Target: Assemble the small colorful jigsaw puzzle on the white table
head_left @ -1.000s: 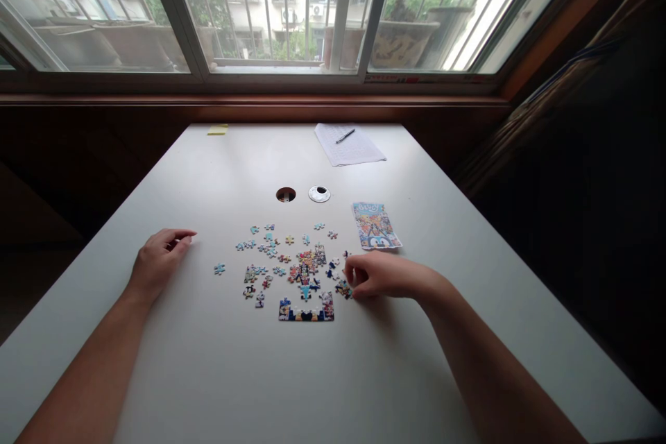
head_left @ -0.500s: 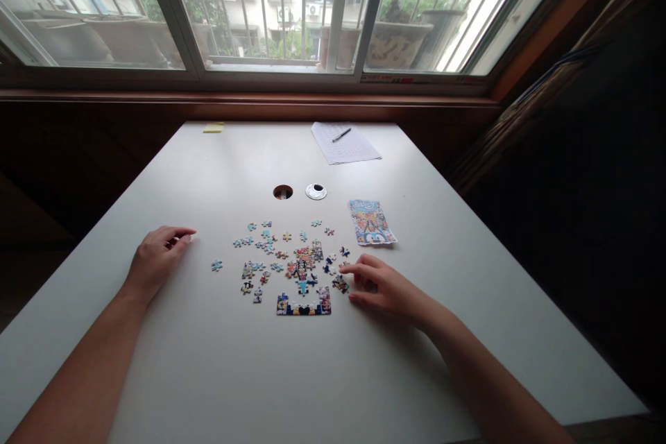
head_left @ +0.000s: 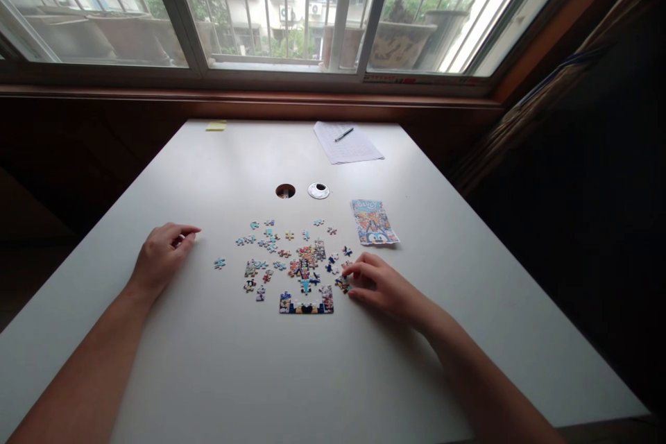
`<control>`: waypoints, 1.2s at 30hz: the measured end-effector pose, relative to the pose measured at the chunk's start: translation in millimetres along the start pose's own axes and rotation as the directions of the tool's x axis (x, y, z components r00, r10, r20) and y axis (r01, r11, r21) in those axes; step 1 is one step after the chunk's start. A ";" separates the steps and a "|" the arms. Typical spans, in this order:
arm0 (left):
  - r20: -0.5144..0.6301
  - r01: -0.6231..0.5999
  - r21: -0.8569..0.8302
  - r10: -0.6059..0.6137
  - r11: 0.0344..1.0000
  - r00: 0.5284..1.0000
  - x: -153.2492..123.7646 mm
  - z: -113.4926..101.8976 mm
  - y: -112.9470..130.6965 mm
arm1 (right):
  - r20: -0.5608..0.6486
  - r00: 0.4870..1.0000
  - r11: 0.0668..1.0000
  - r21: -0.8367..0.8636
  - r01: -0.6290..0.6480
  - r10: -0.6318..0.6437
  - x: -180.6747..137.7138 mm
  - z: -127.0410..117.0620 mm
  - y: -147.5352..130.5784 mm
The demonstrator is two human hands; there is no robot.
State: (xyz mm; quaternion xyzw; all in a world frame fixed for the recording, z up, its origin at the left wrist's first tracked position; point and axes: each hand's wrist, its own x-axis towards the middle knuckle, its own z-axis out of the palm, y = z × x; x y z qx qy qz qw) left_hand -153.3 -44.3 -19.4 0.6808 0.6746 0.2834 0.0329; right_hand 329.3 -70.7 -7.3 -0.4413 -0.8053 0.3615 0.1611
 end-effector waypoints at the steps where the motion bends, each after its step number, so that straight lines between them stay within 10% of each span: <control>1: -0.016 -0.039 0.001 0.039 0.999 0.999 -0.6 0.3 1.9 | 0.002 1.000 1.000 -0.007 -0.010 0.010 0.2 0.1 -0.2; 10: 0.053 -0.479 -0.101 0.486 0.872 0.872 -9.7 3.1 63.6 | 0.015 0.999 0.998 -0.034 -0.045 0.045 -1.2 0.5 -3.4; 18: 0.362 -0.772 -0.128 0.754 0.622 0.548 -59.4 21.6 168.1 | -0.042 0.999 0.999 -0.044 0.004 -0.005 -3.0 5.3 -1.4; 36: 0.406 -0.798 -0.025 0.735 0.603 0.543 -105.7 56.7 198.5 | -0.233 0.972 0.988 -0.153 -0.025 -0.011 -19.8 23.7 -4.0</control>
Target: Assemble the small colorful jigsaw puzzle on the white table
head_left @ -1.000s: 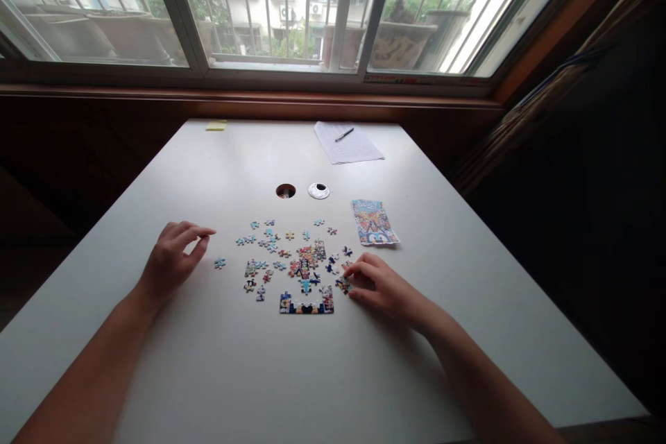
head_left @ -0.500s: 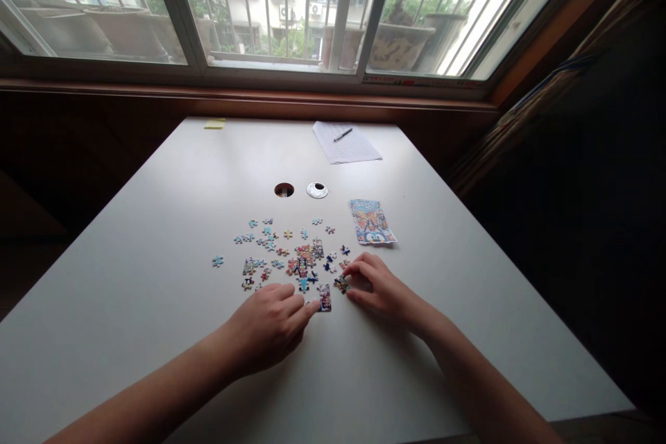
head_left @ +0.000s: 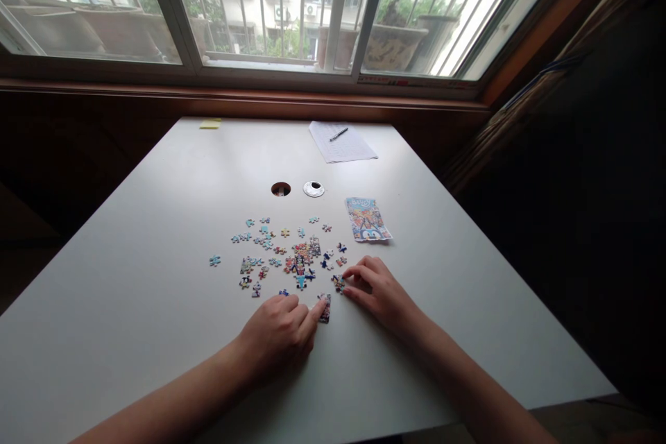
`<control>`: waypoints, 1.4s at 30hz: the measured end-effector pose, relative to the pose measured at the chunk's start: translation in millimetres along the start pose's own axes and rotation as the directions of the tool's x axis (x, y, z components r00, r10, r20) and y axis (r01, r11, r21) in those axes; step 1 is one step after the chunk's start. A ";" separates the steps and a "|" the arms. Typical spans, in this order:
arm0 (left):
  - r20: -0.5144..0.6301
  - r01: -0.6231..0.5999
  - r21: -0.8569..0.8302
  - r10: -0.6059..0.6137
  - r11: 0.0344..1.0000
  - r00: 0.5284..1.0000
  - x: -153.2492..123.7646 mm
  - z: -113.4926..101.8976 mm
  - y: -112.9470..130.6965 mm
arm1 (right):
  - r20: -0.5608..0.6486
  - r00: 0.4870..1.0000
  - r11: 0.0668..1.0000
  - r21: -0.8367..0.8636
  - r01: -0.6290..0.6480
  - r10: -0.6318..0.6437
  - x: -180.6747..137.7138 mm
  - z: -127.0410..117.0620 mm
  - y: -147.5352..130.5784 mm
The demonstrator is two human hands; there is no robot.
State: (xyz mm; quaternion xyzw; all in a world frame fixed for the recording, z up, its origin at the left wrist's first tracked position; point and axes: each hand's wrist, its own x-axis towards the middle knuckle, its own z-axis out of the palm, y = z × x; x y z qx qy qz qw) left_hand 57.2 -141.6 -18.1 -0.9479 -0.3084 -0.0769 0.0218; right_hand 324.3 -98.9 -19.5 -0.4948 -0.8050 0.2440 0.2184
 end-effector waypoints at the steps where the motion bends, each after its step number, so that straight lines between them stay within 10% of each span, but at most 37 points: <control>1: 0.001 -0.001 -0.007 0.001 1.000 1.000 -0.5 -0.2 1.5 | -0.006 1.000 1.000 -0.005 0.005 -0.005 0.2 0.7 0.3; 42: -0.069 0.033 0.024 -0.032 0.999 0.997 4.2 7.4 9.4 | -0.074 0.993 0.987 -0.143 0.078 -0.089 9.3 16.6 -15.3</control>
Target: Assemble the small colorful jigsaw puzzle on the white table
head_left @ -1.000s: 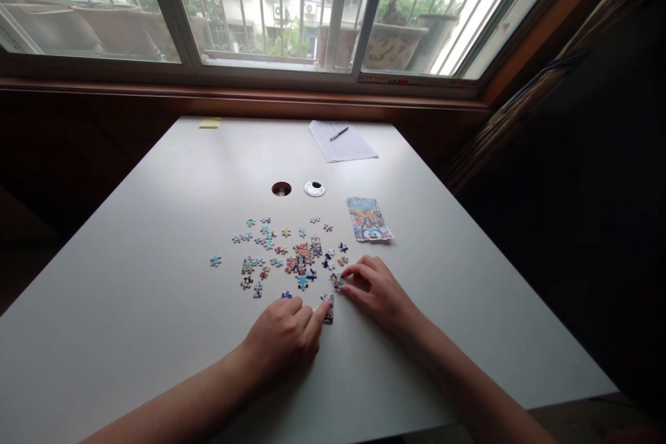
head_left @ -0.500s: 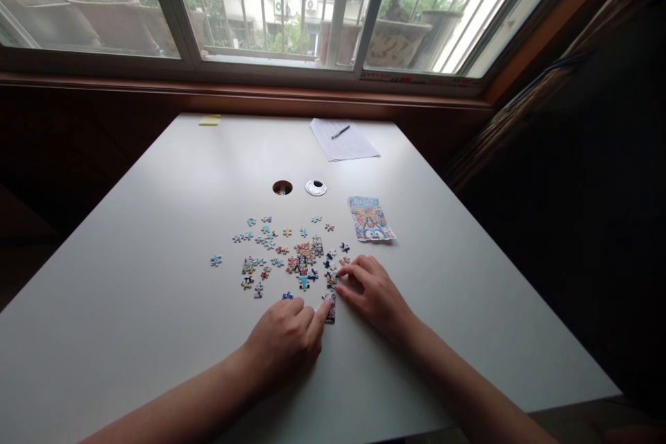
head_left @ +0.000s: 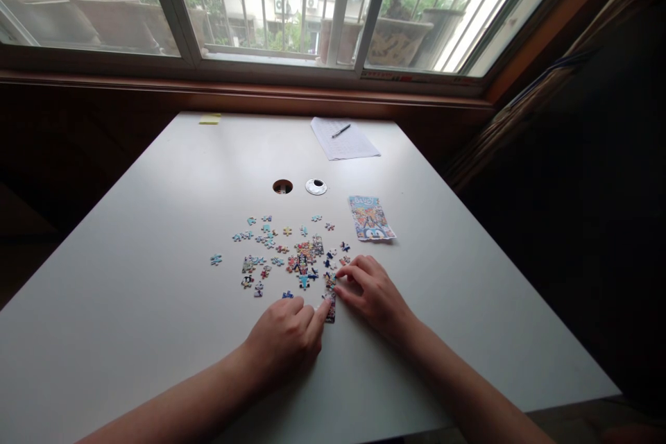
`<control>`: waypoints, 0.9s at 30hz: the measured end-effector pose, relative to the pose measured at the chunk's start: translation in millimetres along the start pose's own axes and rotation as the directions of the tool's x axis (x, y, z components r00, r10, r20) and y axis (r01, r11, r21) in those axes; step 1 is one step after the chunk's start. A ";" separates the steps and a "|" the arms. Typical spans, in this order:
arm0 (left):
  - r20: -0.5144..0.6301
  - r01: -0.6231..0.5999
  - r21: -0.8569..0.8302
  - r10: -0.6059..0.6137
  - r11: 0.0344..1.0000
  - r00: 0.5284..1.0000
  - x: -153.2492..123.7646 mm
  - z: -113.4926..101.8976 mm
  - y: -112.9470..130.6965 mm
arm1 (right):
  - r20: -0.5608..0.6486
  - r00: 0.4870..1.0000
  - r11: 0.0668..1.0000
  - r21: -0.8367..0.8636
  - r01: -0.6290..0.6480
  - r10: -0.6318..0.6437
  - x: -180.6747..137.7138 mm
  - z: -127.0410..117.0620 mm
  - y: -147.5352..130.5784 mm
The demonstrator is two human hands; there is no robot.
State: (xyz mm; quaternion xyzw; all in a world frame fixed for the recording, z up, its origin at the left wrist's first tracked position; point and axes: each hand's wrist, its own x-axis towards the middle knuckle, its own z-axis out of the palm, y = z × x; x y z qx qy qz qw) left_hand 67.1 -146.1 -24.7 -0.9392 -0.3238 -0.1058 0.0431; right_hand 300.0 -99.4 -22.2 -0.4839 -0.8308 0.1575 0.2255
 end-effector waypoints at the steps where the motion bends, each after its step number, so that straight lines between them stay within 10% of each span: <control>1: -0.003 0.000 0.002 0.000 1.000 1.000 0.4 0.3 -0.1 | -0.006 1.000 1.000 -0.002 0.009 -0.009 -0.1 0.2 0.3; 27: -0.048 0.009 0.016 -0.008 1.000 0.999 -2.0 1.7 0.6 | -0.043 0.934 0.935 -0.044 0.352 -0.354 -9.5 -3.4 4.9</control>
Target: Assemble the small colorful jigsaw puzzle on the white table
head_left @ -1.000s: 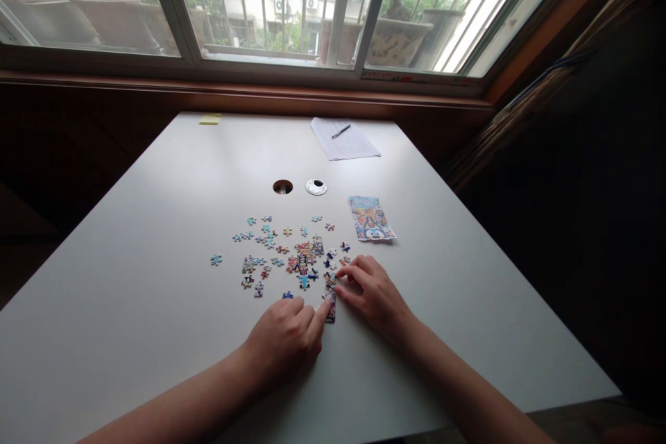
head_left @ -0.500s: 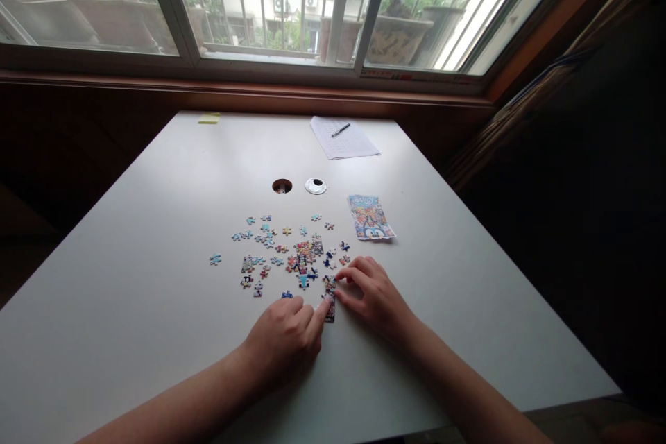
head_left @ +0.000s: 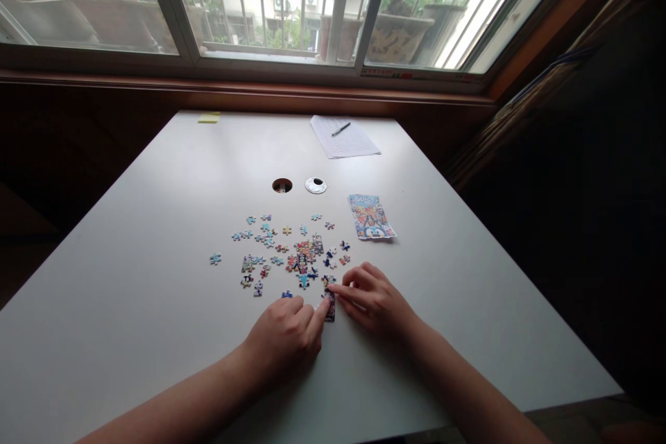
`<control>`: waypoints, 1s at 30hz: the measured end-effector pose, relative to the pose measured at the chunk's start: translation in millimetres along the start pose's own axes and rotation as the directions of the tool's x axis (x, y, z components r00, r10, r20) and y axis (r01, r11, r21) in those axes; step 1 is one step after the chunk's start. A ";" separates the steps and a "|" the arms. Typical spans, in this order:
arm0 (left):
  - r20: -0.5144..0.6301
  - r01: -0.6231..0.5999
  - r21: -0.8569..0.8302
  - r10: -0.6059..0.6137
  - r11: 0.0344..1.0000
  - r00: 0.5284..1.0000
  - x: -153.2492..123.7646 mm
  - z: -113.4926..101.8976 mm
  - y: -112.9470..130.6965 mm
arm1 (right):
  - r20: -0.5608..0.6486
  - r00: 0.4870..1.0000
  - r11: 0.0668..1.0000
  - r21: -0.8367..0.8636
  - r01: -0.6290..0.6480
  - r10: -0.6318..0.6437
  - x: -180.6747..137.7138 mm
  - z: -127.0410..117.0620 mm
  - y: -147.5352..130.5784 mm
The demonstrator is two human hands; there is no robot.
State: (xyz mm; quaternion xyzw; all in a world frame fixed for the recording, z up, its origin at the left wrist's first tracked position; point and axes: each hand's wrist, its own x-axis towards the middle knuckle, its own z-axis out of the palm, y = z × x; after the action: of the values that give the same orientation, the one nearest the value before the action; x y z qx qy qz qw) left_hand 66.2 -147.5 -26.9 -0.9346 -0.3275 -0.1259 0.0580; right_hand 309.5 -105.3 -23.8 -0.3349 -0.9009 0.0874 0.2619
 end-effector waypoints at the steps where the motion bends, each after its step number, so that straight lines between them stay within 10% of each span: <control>1: -0.002 0.001 0.000 -0.001 1.000 1.000 -0.1 0.2 0.1 | 0.001 1.000 1.000 -0.009 0.010 -0.010 0.4 0.1 -0.2; 15: -0.013 0.003 0.006 -0.003 1.000 1.000 1.0 2.0 0.2 | 0.128 0.990 0.973 -0.215 0.083 -0.056 0.8 -6.9 -6.3; 30: 0.010 -0.003 0.001 0.003 1.000 1.000 2.1 -2.0 -0.6 | -0.002 1.000 0.999 -0.041 -0.027 0.027 -5.3 -0.3 4.9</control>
State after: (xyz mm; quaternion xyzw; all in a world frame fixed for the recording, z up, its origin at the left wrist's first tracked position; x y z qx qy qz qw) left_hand 67.0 -146.2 -24.4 -0.9357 -0.3266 -0.1207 0.0572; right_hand 315.8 -105.0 -27.4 -0.3523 -0.8977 0.0722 0.2546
